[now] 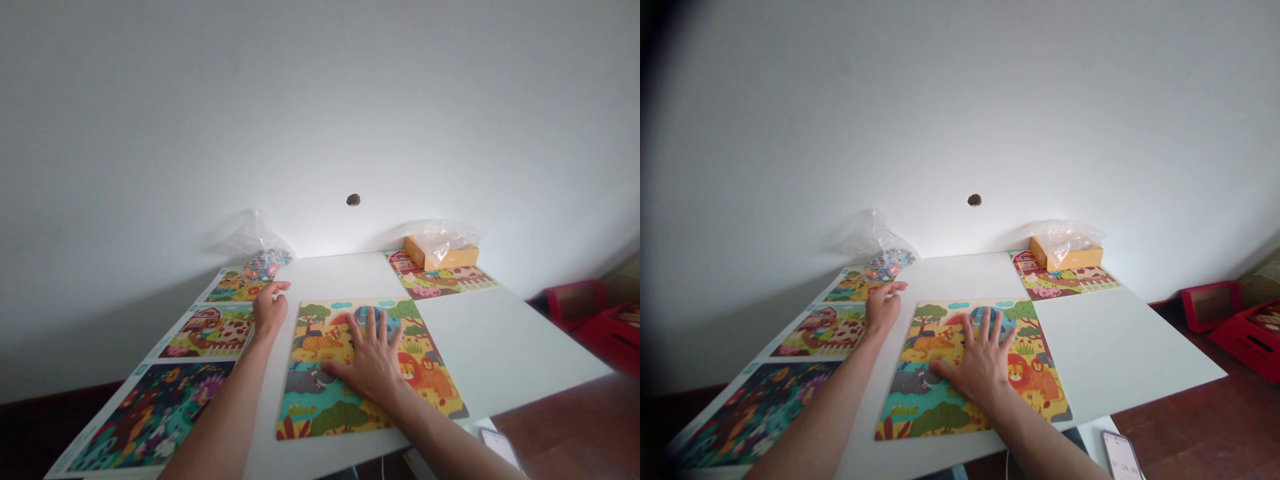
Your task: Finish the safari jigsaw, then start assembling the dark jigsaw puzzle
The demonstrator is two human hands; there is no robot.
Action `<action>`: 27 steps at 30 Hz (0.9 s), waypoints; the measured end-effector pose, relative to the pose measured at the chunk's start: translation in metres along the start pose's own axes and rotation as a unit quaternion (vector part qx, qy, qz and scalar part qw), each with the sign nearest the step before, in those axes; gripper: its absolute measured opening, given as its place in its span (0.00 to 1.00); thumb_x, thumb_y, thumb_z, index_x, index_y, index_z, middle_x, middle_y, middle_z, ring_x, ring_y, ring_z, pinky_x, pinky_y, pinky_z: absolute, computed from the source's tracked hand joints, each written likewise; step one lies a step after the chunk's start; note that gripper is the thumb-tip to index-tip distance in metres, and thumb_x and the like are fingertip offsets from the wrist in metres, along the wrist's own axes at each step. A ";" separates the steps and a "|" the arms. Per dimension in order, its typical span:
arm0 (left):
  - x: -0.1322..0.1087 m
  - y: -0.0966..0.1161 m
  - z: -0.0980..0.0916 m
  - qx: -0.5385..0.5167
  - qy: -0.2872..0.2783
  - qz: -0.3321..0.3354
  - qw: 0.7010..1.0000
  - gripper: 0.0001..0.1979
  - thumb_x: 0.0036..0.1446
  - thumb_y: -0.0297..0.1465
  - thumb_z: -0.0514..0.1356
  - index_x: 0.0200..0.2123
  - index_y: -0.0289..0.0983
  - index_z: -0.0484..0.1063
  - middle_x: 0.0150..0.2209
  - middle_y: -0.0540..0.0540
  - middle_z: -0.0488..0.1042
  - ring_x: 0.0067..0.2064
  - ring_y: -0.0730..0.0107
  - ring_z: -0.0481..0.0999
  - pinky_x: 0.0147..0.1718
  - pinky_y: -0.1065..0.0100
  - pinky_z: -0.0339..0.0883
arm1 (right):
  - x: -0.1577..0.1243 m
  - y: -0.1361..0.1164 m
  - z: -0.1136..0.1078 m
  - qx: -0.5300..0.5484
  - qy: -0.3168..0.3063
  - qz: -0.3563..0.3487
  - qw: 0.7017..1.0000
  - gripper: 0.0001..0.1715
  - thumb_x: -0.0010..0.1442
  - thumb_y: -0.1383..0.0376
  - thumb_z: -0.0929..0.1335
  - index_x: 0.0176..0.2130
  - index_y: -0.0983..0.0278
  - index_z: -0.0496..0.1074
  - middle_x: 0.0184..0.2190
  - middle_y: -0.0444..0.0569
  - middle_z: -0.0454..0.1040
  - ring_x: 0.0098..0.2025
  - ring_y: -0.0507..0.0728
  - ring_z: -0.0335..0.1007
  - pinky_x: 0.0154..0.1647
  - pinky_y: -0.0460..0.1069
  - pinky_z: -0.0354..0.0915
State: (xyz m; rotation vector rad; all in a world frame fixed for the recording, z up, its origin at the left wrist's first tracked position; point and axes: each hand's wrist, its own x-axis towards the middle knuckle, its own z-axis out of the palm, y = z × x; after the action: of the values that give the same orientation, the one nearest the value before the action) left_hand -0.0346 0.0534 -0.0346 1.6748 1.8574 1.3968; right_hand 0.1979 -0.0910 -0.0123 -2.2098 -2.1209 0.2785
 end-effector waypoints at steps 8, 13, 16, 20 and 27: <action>-0.001 0.001 0.004 0.000 -0.034 0.031 0.999 0.19 0.42 0.25 0.52 0.36 0.39 0.79 0.40 0.45 0.82 0.45 0.58 0.76 0.40 0.63 0.70 | -0.001 -0.002 0.002 0.008 -0.001 -0.004 1.000 0.63 0.51 0.27 0.61 0.73 0.51 0.43 0.75 0.59 0.36 0.73 0.82 0.23 0.62 0.82 0.22; -0.003 0.010 0.001 -0.008 -0.081 0.065 0.995 0.18 0.45 0.27 0.54 0.37 0.39 0.80 0.42 0.45 0.81 0.45 0.58 0.76 0.48 0.59 0.71 | 0.000 0.009 -0.007 0.063 -0.007 -0.018 0.998 0.58 0.55 0.29 0.59 0.72 0.53 0.48 0.74 0.58 0.40 0.73 0.80 0.28 0.63 0.81 0.30; -0.009 0.021 -0.003 -0.023 -0.164 0.174 0.971 0.16 0.51 0.31 0.56 0.39 0.41 0.81 0.46 0.45 0.81 0.52 0.58 0.75 0.57 0.58 0.66 | 0.020 0.055 -0.024 0.102 0.039 0.013 0.994 0.49 0.64 0.36 0.53 0.71 0.60 0.52 0.71 0.61 0.51 0.73 0.71 0.41 0.69 0.68 0.43; -0.020 0.033 -0.004 -0.003 -0.272 0.257 0.927 0.15 0.55 0.32 0.58 0.43 0.44 0.82 0.53 0.45 0.78 0.56 0.58 0.73 0.60 0.57 0.63 | 0.066 0.150 -0.036 0.046 0.144 0.246 0.957 0.54 0.63 0.37 0.54 0.72 0.69 0.47 0.72 0.69 0.44 0.73 0.78 0.34 0.67 0.73 0.36; -0.027 0.039 -0.004 0.077 -0.336 0.255 0.903 0.16 0.54 0.30 0.61 0.44 0.49 0.82 0.54 0.48 0.77 0.57 0.57 0.72 0.61 0.54 0.60 | 0.106 0.219 -0.013 0.057 0.102 0.282 0.952 0.67 0.53 0.26 0.50 0.72 0.68 0.48 0.73 0.71 0.35 0.73 0.81 0.25 0.64 0.78 0.26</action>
State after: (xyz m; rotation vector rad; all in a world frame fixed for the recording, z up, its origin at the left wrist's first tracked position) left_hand -0.0058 0.0224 -0.0127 2.4389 1.2010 0.6446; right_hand 0.4193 0.0055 -0.0466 -2.5926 -1.3029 0.1789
